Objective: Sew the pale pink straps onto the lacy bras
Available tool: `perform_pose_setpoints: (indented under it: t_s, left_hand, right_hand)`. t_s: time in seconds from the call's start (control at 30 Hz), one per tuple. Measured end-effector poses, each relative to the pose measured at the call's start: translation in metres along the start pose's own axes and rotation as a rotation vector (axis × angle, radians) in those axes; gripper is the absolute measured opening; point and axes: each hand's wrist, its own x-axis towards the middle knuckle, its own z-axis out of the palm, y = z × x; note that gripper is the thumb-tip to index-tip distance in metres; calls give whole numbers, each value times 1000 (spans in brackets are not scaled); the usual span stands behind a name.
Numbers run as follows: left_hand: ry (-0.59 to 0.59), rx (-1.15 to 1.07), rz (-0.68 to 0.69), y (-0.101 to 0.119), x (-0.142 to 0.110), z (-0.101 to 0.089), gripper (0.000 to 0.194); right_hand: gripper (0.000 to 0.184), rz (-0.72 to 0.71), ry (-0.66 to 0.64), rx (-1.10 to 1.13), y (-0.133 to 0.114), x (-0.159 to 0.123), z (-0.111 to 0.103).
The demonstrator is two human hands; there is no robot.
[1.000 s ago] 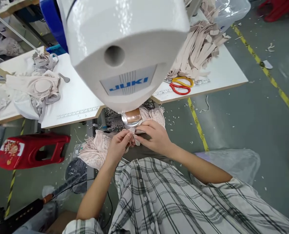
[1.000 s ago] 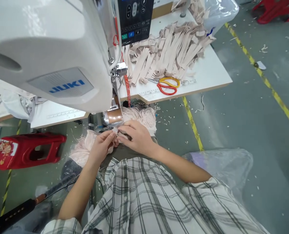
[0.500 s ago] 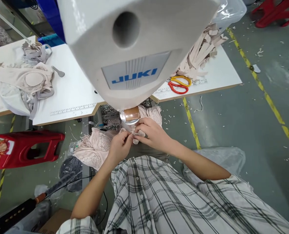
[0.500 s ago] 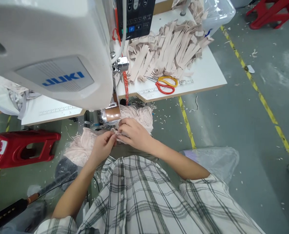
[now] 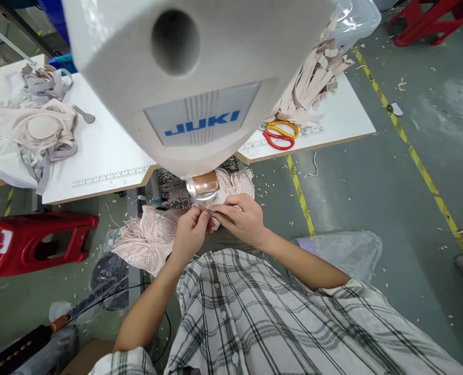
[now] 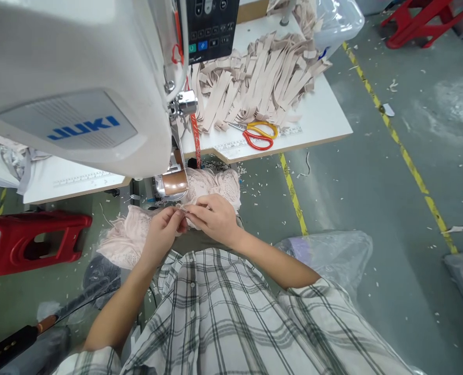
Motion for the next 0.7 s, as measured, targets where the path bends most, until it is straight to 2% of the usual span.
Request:
perform_pose_setpoints:
  t_s: [0.27, 0.33, 0.4, 0.43, 0.5, 0.53, 0.6, 0.7]
  left_hand:
    - [17, 111, 50, -5, 1, 1, 39]
    - [0, 109, 41, -9, 1, -1, 39]
    - [22, 43, 33, -14, 2, -6, 38]
    - [53, 8, 31, -16, 1, -9, 38]
    - [124, -34, 31, -20, 1, -14, 39]
    - [140, -52, 28, -21, 1, -16, 40]
    - [101, -99, 9, -23, 1, -18, 41]
    - [13, -187, -18, -24, 4, -19, 41]
  right_hand:
    - [17, -68, -101, 81, -3, -7, -1]
    - [17, -119, -193, 104, 8, -8, -5]
    - [18, -82, -266, 70, 34, 0, -14]
    - [22, -11, -268, 3, 53, 9, -20]
    - [36, 196, -160, -222, 96, 35, -32]
    - [43, 285, -148, -340, 117, 50, -38]
    - [49, 341, -331, -485, 151, 77, -49]
    - [48, 346, -539, -533, 177, 100, -62]
